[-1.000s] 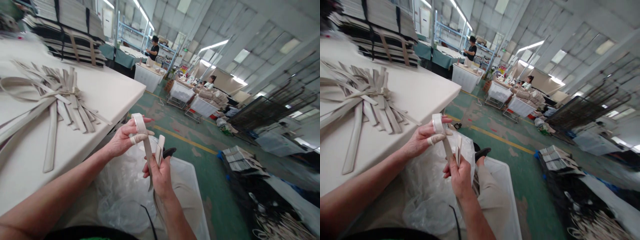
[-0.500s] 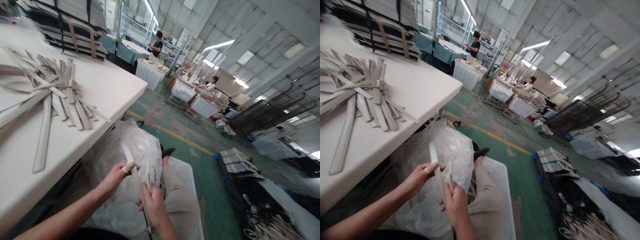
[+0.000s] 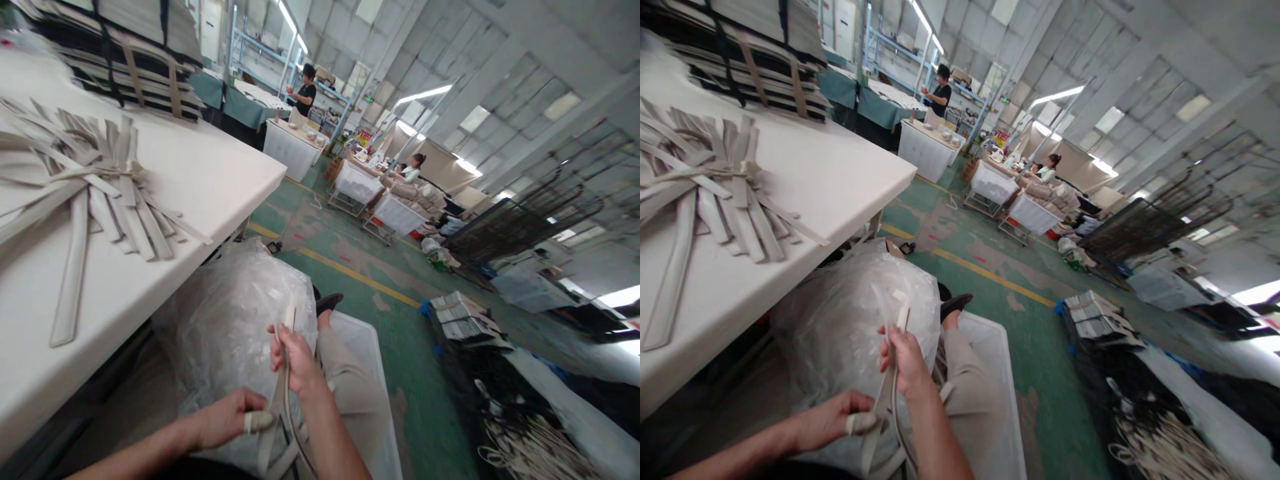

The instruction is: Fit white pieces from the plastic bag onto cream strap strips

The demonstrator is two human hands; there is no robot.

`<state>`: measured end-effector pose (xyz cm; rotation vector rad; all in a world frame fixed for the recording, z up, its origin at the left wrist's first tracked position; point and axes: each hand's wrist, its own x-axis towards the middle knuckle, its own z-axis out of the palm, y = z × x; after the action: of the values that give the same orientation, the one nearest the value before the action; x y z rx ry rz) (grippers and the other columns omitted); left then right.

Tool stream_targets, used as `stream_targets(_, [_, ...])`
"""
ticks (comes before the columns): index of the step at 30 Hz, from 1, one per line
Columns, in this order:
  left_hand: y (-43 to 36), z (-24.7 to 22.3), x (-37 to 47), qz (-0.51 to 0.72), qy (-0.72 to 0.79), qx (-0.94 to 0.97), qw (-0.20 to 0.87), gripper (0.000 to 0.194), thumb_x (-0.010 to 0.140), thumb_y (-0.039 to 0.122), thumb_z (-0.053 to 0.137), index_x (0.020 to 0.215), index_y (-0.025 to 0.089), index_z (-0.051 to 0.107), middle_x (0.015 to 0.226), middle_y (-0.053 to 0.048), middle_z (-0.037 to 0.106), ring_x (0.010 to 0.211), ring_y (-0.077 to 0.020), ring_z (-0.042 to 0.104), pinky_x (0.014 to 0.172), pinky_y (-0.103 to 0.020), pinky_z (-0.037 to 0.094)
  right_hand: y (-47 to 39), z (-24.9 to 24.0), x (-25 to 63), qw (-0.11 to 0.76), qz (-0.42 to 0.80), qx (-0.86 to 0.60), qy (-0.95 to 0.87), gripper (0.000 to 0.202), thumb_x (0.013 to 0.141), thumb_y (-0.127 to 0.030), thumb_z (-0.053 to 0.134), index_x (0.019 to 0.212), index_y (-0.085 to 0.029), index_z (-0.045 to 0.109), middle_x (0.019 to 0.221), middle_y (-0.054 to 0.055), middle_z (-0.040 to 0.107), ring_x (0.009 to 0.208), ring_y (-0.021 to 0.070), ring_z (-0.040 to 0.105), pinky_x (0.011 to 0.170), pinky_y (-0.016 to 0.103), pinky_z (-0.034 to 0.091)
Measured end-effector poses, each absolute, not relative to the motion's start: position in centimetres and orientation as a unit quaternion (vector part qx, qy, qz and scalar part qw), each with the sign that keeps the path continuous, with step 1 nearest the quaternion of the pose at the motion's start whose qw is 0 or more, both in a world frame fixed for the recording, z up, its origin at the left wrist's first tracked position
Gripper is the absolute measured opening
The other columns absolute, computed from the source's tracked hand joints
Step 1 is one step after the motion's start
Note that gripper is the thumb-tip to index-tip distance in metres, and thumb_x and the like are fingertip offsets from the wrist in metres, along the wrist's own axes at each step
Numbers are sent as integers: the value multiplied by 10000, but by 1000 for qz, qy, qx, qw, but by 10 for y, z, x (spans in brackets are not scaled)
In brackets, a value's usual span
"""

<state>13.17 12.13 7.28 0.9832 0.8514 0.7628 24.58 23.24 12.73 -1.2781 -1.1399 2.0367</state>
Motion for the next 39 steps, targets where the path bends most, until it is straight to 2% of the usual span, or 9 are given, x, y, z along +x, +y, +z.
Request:
stream_targets(4, [147,80,107,533,395,213,718,636,764,732,595,1036,180,759,1020,-121,747,946,-256,657,845,-352,492,204,136,252,233,679,-472,-512,557,805,-693,570,890,-144,608,488,-56,505,328,57,366,326,167,280])
stream_targets(9, [176,106,97,621,439,132,635,492,658,577,795,818,112,772,733,-108,731,630,-191,614,636,-290,493,167,126,257,153,608,-480,-614,569,880,-693,458,907,-147,616,469,-42,514,308,73,385,312,169,288])
stream_targets(12, [174,128,97,627,469,175,597,396,690,516,788,788,132,783,672,-66,706,570,-165,578,567,-263,464,156,124,260,158,598,-491,-614,601,897,-704,428,935,-140,631,492,-25,529,329,82,413,332,178,319])
stream_targets(19, [164,189,92,641,425,350,536,314,725,467,769,862,187,806,677,-39,687,531,-173,568,507,-271,458,162,156,250,278,559,-454,-636,573,943,-656,411,987,-131,635,584,17,605,420,98,519,417,188,395])
stream_targets(22, [166,179,93,623,407,285,605,402,770,534,708,872,153,782,562,-33,631,443,-161,517,435,-270,422,165,159,248,259,538,-475,-646,562,940,-663,404,903,-147,622,548,2,579,387,92,493,387,179,366])
stream_targets(26, [153,146,101,632,399,208,631,434,792,547,689,778,118,752,627,-74,669,542,-182,579,545,-291,489,165,152,254,175,485,-486,-705,555,947,-655,383,834,-163,612,508,-9,550,354,90,458,378,179,355])
stream_targets(31, [132,131,118,601,373,223,671,407,853,492,644,705,124,733,578,-57,635,524,-171,565,550,-287,481,167,148,250,161,454,-464,-743,484,991,-569,367,882,-174,626,520,-24,547,381,85,460,441,183,361])
stream_targets(34, [135,130,110,607,373,200,673,412,791,520,707,699,121,743,591,-64,647,539,-171,566,559,-286,487,168,147,248,155,451,-459,-750,471,999,-548,362,871,-173,618,524,-25,549,398,89,471,473,191,371])
stream_targets(39, [148,120,90,668,449,76,588,454,573,495,881,818,125,789,758,-82,729,724,-177,626,685,-245,509,167,138,248,131,444,-461,-757,472,992,-547,372,824,-171,602,507,-19,555,399,96,473,486,202,367])
